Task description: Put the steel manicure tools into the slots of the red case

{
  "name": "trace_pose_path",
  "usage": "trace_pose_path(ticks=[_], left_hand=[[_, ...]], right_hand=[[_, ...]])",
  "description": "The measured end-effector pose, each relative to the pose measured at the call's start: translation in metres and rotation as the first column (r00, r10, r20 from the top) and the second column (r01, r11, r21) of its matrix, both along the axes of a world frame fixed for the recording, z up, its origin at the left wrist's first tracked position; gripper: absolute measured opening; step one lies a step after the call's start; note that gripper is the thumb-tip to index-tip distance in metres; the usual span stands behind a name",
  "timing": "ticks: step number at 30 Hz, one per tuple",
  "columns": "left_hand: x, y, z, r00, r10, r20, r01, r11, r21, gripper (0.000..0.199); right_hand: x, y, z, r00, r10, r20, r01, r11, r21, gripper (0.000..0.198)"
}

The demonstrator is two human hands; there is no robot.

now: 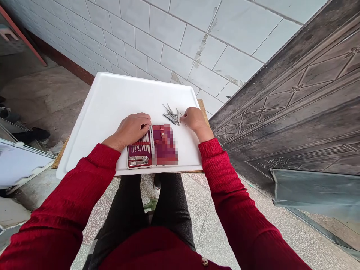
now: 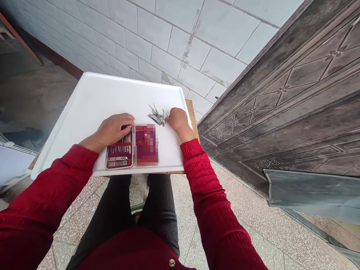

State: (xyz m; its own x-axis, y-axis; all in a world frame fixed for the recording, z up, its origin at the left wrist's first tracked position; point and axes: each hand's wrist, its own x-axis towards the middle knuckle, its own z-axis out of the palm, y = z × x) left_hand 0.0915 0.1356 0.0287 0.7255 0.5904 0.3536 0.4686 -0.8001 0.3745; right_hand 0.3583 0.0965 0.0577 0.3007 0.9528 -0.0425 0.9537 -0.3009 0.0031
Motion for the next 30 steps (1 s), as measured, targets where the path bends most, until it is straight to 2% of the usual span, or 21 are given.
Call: trace_pose_path(ticks=[5, 11, 15, 18, 20, 21, 24, 27, 28, 30], left_hand=[[0.001, 0.0, 0.0, 1.0, 0.004, -0.015, -0.004, 1.0, 0.015, 0.031], [0.0, -0.001, 0.002, 1.0, -0.004, -0.007, 0.004, 1.0, 0.008, 0.032], [0.0, -0.001, 0.003, 1.0, -0.005, -0.003, 0.005, 1.0, -0.008, 0.033], [0.0, -0.001, 0.001, 1.0, 0.0, -0.005, 0.0, 1.0, -0.003, 0.032], [0.0, 0.0, -0.001, 1.0, 0.004, -0.006, -0.004, 1.0, 0.009, 0.031], [0.0, 0.001, -0.001, 1.0, 0.007, -0.005, -0.007, 1.0, 0.016, 0.031], [0.0, 0.001, -0.003, 1.0, 0.007, -0.003, -0.007, 1.0, 0.027, 0.03], [0.0, 0.001, -0.002, 1.0, -0.001, -0.003, 0.001, 1.0, 0.017, 0.029], [0.0, 0.001, -0.002, 1.0, -0.001, 0.0, 0.001, 1.0, 0.013, 0.029], [0.0, 0.0, -0.001, 1.0, 0.002, 0.004, -0.002, 1.0, 0.01, 0.03]], right_hand=[[-0.005, -0.007, 0.001, 0.998, 0.003, 0.056, -0.005, 0.999, 0.038, 0.027], [-0.01, -0.004, 0.001, 0.998, 0.014, 0.057, -0.014, 1.0, -0.001, 0.025], [-0.007, -0.005, 0.002, 0.995, -0.035, -0.089, 0.038, 0.999, 0.038, 0.027], [-0.004, -0.009, 0.001, 0.954, -0.008, -0.301, 0.063, 0.982, 0.175, 0.038], [-0.004, -0.012, 0.0, 0.874, 0.071, -0.481, 0.06, 0.966, 0.251, 0.043], [-0.006, -0.014, -0.001, 0.81, 0.115, -0.576, 0.053, 0.962, 0.267, 0.044], [-0.013, -0.019, -0.004, 0.543, 0.218, -0.811, 0.008, 0.965, 0.264, 0.035], [-0.023, -0.025, -0.008, 0.319, 0.261, -0.911, -0.049, 0.965, 0.259, 0.028], [-0.026, -0.028, -0.009, 0.28, 0.264, -0.923, -0.063, 0.964, 0.257, 0.029], [-0.032, -0.032, -0.011, 0.254, 0.253, -0.934, -0.076, 0.967, 0.241, 0.029]])
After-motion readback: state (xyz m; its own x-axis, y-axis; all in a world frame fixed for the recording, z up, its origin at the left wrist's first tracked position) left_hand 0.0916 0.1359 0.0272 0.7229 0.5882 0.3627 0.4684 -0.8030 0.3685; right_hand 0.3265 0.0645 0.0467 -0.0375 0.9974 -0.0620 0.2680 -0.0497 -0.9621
